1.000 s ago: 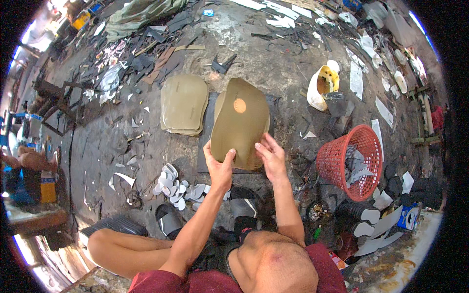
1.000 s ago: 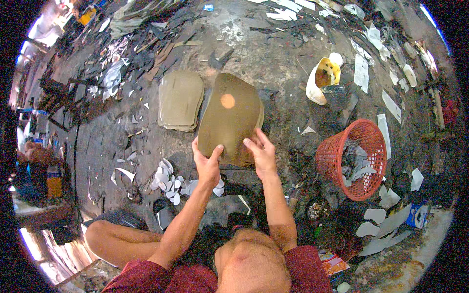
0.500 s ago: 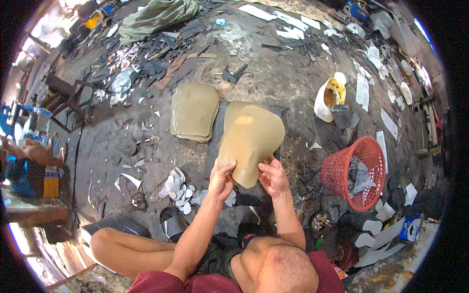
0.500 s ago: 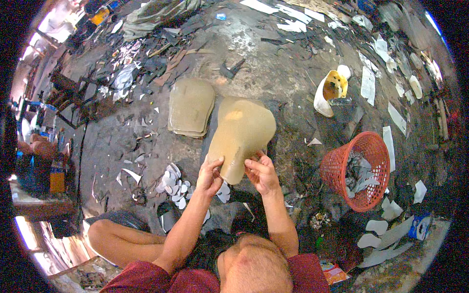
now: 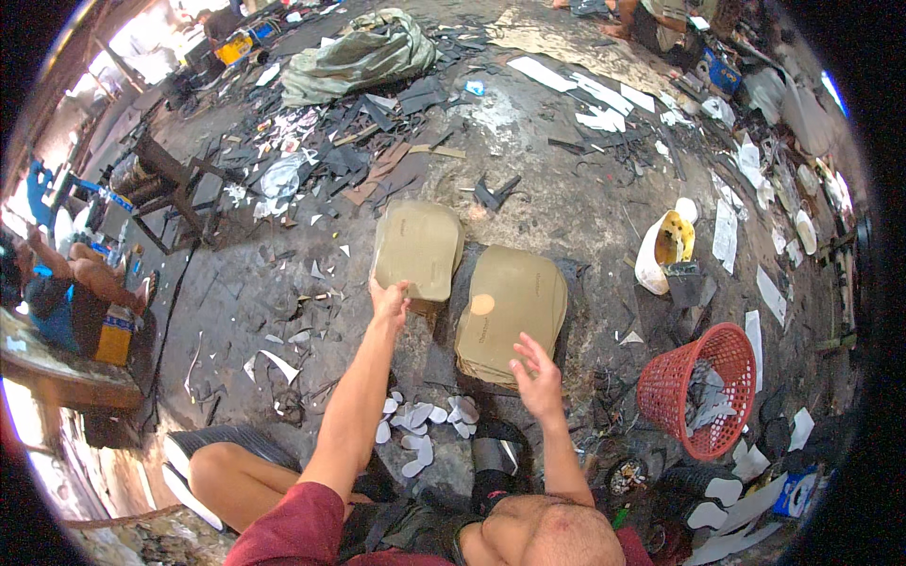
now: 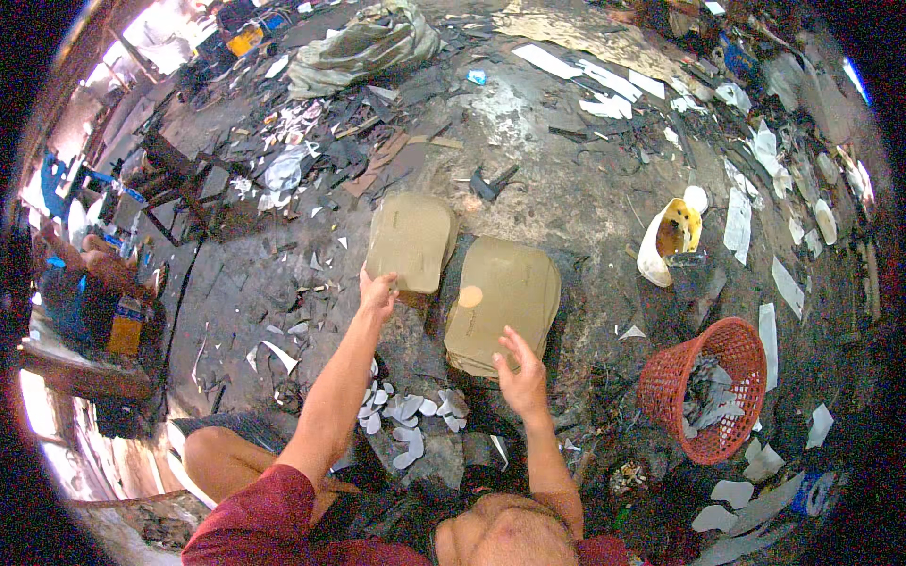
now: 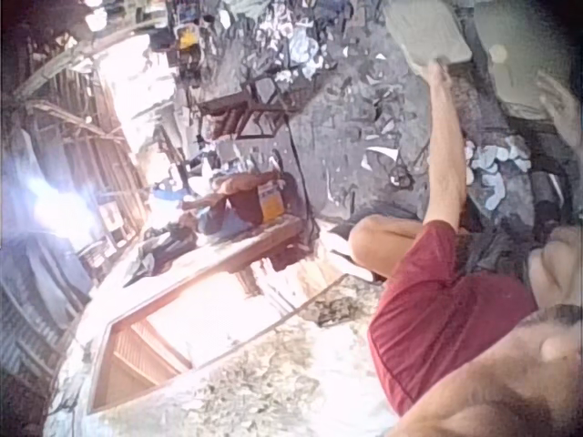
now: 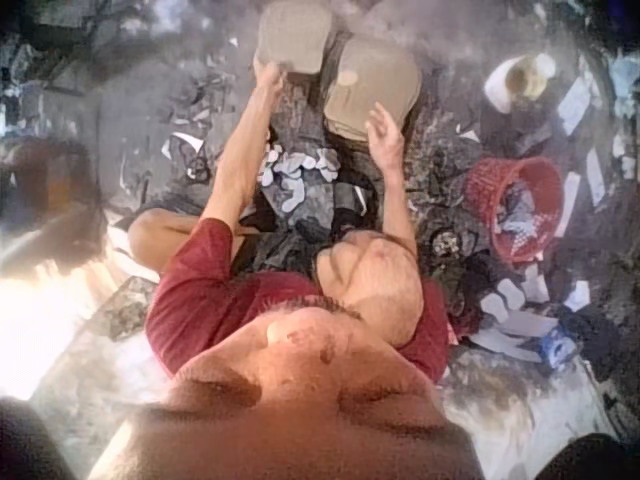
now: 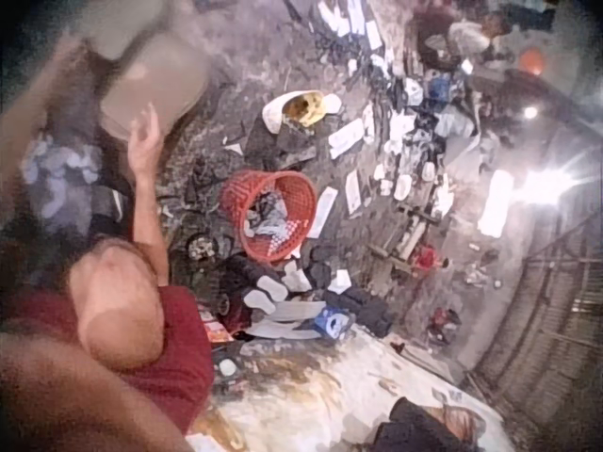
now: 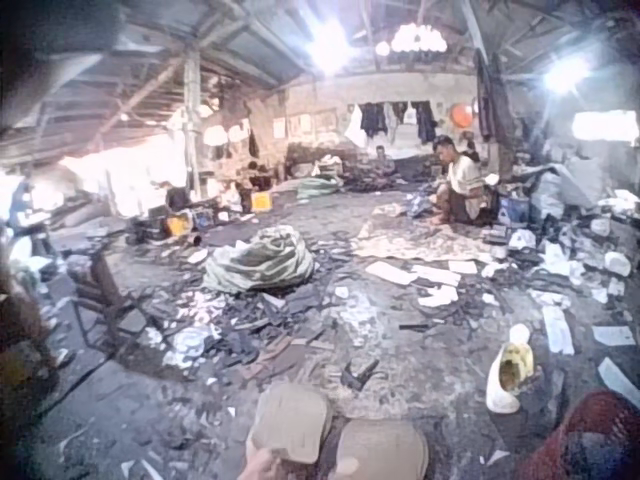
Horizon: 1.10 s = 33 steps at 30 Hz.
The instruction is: The person sits on the floor and repeatedly picks up small white insole pieces, places them onto larger tan shoe upper pieces, and stacks the assembled units. The person handles the parts one at a time and builds a growing stack of completed assemblies.
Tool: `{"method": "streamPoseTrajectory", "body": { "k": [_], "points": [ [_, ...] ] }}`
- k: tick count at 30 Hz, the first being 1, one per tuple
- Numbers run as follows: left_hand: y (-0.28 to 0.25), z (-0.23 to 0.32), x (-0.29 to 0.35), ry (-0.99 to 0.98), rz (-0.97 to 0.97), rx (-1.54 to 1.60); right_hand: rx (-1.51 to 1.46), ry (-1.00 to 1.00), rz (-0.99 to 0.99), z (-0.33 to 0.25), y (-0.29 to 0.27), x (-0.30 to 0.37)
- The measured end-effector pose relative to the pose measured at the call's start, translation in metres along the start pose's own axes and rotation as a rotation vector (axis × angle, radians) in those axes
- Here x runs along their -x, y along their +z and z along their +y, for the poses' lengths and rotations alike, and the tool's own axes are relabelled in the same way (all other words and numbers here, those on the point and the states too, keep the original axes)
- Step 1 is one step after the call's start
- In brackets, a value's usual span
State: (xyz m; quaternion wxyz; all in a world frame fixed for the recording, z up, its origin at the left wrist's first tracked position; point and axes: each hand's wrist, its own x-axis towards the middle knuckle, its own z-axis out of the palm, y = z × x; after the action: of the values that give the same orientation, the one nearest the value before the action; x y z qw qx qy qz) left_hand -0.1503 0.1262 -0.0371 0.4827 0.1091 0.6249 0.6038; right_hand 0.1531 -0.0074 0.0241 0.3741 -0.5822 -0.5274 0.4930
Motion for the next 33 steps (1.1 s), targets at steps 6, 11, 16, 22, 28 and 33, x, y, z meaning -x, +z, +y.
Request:
{"method": "streamPoseTrajectory", "body": {
  "k": [6,11,16,22,28,33],
  "points": [
    [-0.010,-0.031,-0.005,0.093,0.229,-0.004,0.939,-0.275,-0.006,0.030,0.009,-0.011],
    [-0.035,-0.080,0.119,0.445,-0.039,-0.561,0.995,-0.273,0.216,0.029,-0.009,-0.144],
    [-0.064,-0.123,0.230,0.463,-0.284,-1.146,0.956,-0.211,0.248,0.041,-0.006,-0.194],
    [-0.077,-0.131,0.237,0.495,-0.393,-1.197,1.000,-0.281,0.350,0.047,0.004,-0.178],
    [-0.089,-0.135,0.220,0.367,-0.470,-0.996,1.185,-0.243,0.365,0.025,0.007,-0.183],
    [-0.093,-0.144,0.211,0.691,-0.480,-1.076,1.392,-0.252,0.248,-0.006,-0.005,-0.191]
  ]
}}
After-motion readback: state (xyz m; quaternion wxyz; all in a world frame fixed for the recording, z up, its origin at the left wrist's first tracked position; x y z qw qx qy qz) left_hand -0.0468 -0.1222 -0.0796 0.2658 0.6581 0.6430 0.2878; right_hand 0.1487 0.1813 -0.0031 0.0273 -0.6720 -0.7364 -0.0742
